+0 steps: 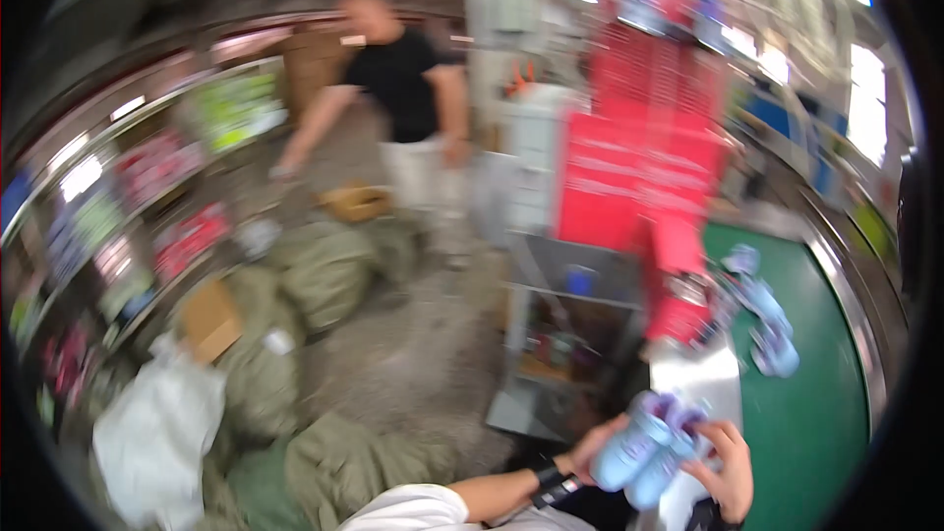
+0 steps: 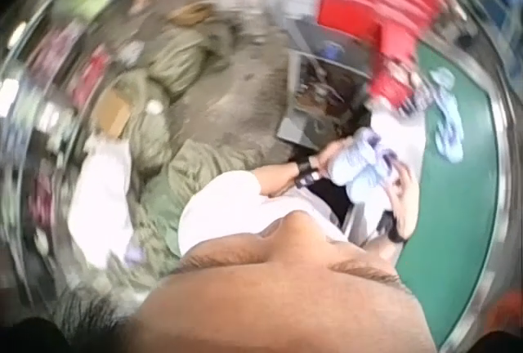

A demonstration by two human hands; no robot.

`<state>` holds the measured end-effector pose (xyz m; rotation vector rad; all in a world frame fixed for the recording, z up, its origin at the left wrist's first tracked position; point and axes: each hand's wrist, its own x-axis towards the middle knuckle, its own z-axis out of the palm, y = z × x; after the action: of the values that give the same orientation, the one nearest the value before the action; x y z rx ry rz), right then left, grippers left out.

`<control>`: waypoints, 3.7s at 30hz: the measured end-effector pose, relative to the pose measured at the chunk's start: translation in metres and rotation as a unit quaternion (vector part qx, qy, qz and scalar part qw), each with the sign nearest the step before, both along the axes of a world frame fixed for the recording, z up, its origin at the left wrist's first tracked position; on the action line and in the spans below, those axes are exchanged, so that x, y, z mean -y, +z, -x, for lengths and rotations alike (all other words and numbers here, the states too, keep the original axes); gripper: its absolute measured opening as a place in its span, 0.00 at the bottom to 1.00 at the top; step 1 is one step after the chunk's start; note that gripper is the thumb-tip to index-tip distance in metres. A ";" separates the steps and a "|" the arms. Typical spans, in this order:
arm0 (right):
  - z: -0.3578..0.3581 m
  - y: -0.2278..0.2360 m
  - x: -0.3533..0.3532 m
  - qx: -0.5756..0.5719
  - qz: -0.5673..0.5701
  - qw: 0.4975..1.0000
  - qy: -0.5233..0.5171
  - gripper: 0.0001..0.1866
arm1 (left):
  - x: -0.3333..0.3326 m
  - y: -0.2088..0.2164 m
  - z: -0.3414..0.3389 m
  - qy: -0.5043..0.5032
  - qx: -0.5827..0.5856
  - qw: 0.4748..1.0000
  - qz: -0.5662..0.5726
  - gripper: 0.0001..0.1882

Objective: The recorder uses a specialized pneumatic testing machine to check the durability or fit of infant shoes on a factory production line.

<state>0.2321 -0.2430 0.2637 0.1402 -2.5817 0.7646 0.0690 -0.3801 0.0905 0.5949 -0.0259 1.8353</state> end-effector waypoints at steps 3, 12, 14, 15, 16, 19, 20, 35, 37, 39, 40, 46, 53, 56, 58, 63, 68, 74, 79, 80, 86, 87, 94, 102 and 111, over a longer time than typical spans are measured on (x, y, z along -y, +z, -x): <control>0.075 -0.006 -0.041 0.102 -0.034 0.994 0.025 0.31 | -0.011 -0.012 0.059 0.116 0.010 0.991 0.058 0.29; 0.132 -0.096 -0.209 0.004 -0.016 1.000 -0.022 0.23 | -0.185 -0.059 0.092 0.078 0.154 0.973 0.155 0.33; 0.122 -0.112 -0.240 0.016 0.010 0.996 -0.087 0.19 | -0.228 -0.084 0.099 0.029 0.130 0.973 0.190 0.33; 0.116 -0.122 -0.258 0.018 -0.007 0.994 -0.106 0.17 | -0.248 -0.092 0.099 0.001 0.103 0.972 0.211 0.33; 0.108 -0.131 -0.272 0.021 -0.024 0.992 -0.125 0.15 | -0.266 -0.100 0.096 -0.026 0.104 0.969 0.222 0.33; 0.091 -0.142 -0.288 0.044 -0.024 0.979 -0.197 0.14 | -0.303 -0.105 0.089 -0.076 0.103 0.958 0.258 0.33; 0.088 -0.143 -0.288 0.051 -0.016 0.975 -0.216 0.14 | -0.309 -0.104 0.090 -0.095 0.104 0.953 0.267 0.33; 0.114 -0.113 -0.290 -0.036 -0.006 0.970 -0.241 0.16 | -0.327 -0.092 0.127 -0.129 0.079 0.975 0.163 0.30; 0.106 -0.117 -0.284 -0.012 0.010 0.973 -0.230 0.16 | -0.312 -0.083 0.113 -0.111 0.095 0.980 0.134 0.31; 0.100 -0.118 -0.282 -0.018 0.016 0.973 -0.228 0.16 | -0.307 -0.070 0.103 -0.115 0.101 0.978 0.143 0.31; 0.097 -0.118 -0.282 -0.023 0.021 0.974 -0.223 0.16 | -0.307 -0.066 0.099 -0.117 0.107 0.976 0.150 0.31; 0.102 -0.131 -0.268 -0.029 0.090 0.969 -0.230 0.18 | -0.296 -0.081 0.104 -0.124 0.133 0.966 0.182 0.32; 0.131 -0.131 -0.241 -0.044 0.116 0.967 -0.220 0.18 | -0.268 -0.055 0.130 0.010 0.078 0.957 0.280 0.31; 0.143 -0.115 -0.247 -0.078 0.080 0.967 -0.227 0.17 | -0.272 -0.042 0.145 0.003 0.074 0.974 0.214 0.31; 0.148 -0.111 -0.254 -0.094 0.074 0.969 -0.217 0.17 | -0.276 -0.031 0.147 -0.005 0.067 0.976 0.209 0.30; 0.145 -0.114 -0.249 -0.060 0.084 0.970 -0.218 0.17 | -0.270 -0.028 0.140 0.030 0.088 0.961 0.259 0.30; 0.146 -0.113 -0.267 -0.070 0.096 0.975 -0.190 0.16 | -0.278 -0.046 0.154 -0.042 0.080 0.969 0.229 0.30; 0.107 -0.113 -0.302 0.096 -0.116 0.968 -0.201 0.19 | -0.305 -0.094 0.151 -0.195 0.056 0.925 0.322 0.25; 0.039 -0.119 -0.303 0.147 -0.254 0.932 -0.212 0.11 | -0.356 -0.079 0.104 -0.419 -0.086 0.875 0.227 0.32; 0.022 -0.118 -0.304 0.132 -0.253 0.924 -0.256 0.08 | -0.363 -0.070 0.098 -0.433 -0.117 0.862 0.237 0.35; -0.147 -0.163 -0.319 0.166 -0.118 0.657 -0.726 0.06 | -0.413 -0.066 0.093 -0.412 -0.105 0.888 0.176 0.43; -0.178 -0.169 -0.316 0.205 -0.079 0.584 -0.781 0.07 | -0.415 -0.068 0.094 -0.421 -0.106 0.885 0.170 0.43; -0.188 -0.162 -0.357 0.103 -0.097 0.563 -0.814 0.09 | -0.413 -0.084 0.097 -0.391 -0.024 0.885 0.253 0.29; -0.002 -0.166 -0.534 0.108 -0.124 0.720 -0.674 0.21 | -0.401 -0.078 0.091 -0.353 -0.010 0.895 0.274 0.28; 0.004 -0.215 -0.582 0.248 -0.071 0.674 -0.692 0.23 | -0.395 -0.083 0.086 -0.361 -0.007 0.897 0.256 0.30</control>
<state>0.2285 0.3385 0.0487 -1.9599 -2.1779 -0.0600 -0.0167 0.0148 0.0071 0.1739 0.2152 1.0425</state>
